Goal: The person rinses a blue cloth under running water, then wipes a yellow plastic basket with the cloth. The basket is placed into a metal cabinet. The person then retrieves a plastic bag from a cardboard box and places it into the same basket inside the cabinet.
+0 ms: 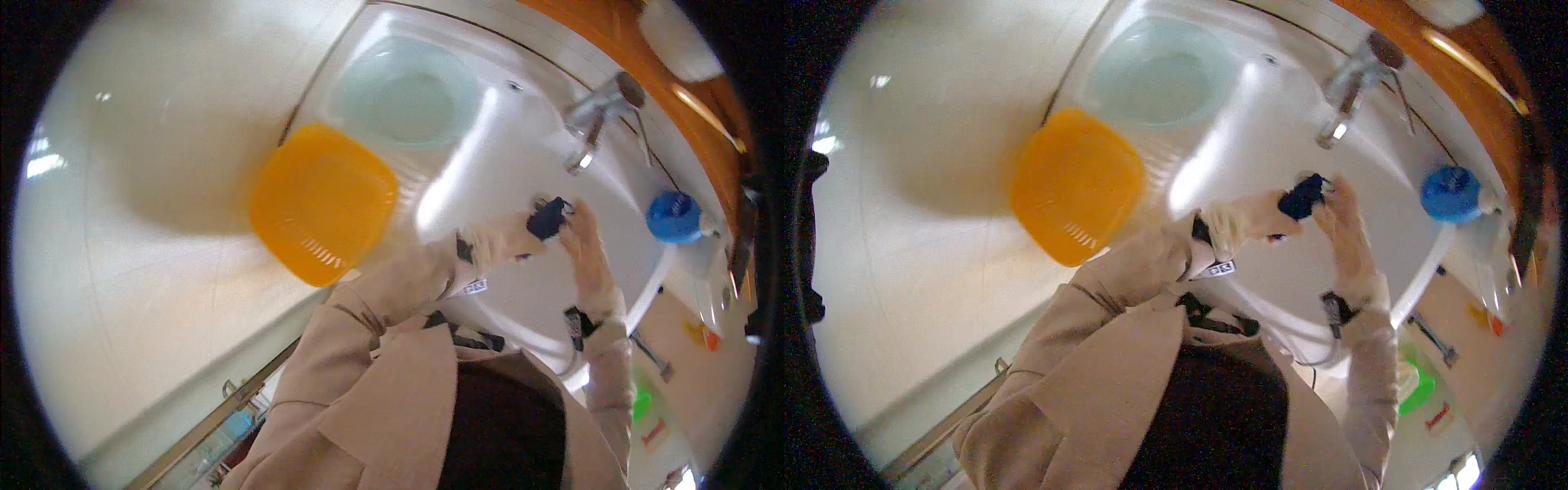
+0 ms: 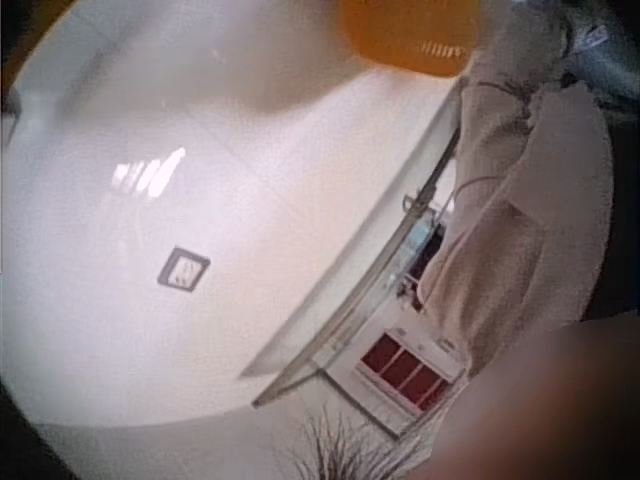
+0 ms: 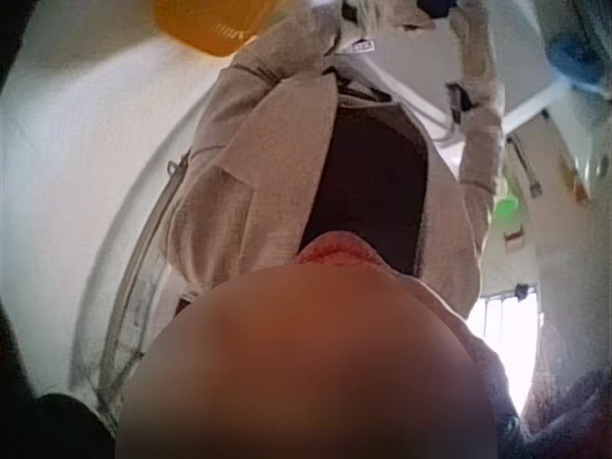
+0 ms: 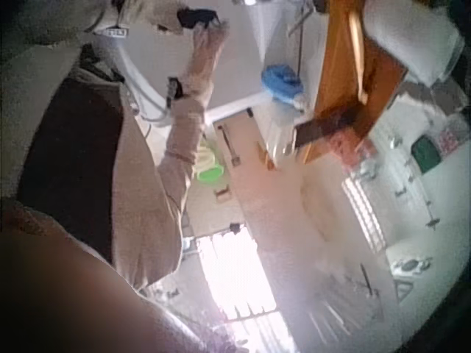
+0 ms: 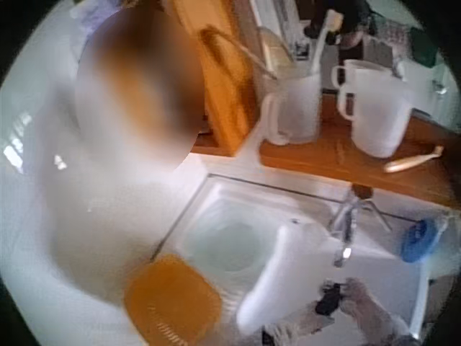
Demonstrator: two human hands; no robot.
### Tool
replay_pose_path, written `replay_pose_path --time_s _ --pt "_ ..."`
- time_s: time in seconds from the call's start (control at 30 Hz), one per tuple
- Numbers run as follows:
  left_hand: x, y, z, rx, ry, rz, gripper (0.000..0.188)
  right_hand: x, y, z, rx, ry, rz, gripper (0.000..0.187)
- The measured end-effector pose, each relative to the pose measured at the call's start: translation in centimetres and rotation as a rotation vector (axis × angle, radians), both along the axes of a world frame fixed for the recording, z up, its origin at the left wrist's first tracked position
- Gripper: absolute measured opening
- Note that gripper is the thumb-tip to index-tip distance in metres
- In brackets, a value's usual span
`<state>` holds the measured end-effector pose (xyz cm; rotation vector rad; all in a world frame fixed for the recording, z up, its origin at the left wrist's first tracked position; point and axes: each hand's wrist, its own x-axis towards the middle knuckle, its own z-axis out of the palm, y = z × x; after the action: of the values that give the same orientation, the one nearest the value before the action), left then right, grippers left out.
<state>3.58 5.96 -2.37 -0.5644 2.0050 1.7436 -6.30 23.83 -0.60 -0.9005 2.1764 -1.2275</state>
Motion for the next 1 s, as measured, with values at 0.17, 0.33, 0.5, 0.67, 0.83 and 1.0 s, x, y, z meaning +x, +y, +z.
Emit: replay_pose_path --time_s 0.17,0.33,0.5,0.67,0.83,1.0 --pt "1.3 -0.5 3.2 1.134 -0.394 0.099 0.022 -0.6 -0.7 2.4 0.012 0.747 0.320 0.072" --pt "1.4 0.2 4.1 1.348 -0.316 -0.204 0.019 -0.5 -1.1 4.0 -0.040 0.912 0.549 0.052" --pt "0.1 -0.8 3.6 0.740 -0.136 -0.440 0.024 -0.3 -1.1 4.7 0.261 0.845 0.501 0.031" --pt "-0.7 1.0 1.2 -0.146 0.017 -0.453 0.022 0.4 -1.8 3.1 0.584 0.657 0.515 0.022" --pt "-0.4 2.3 -2.1 -0.378 -0.046 -0.305 0.024 1.1 -3.2 -0.9 0.686 0.395 0.479 0.018" --pt "0.0 2.8 -2.8 -0.478 -0.082 -0.217 0.027 0.6 -3.9 -5.1 0.952 0.069 0.545 0.026"
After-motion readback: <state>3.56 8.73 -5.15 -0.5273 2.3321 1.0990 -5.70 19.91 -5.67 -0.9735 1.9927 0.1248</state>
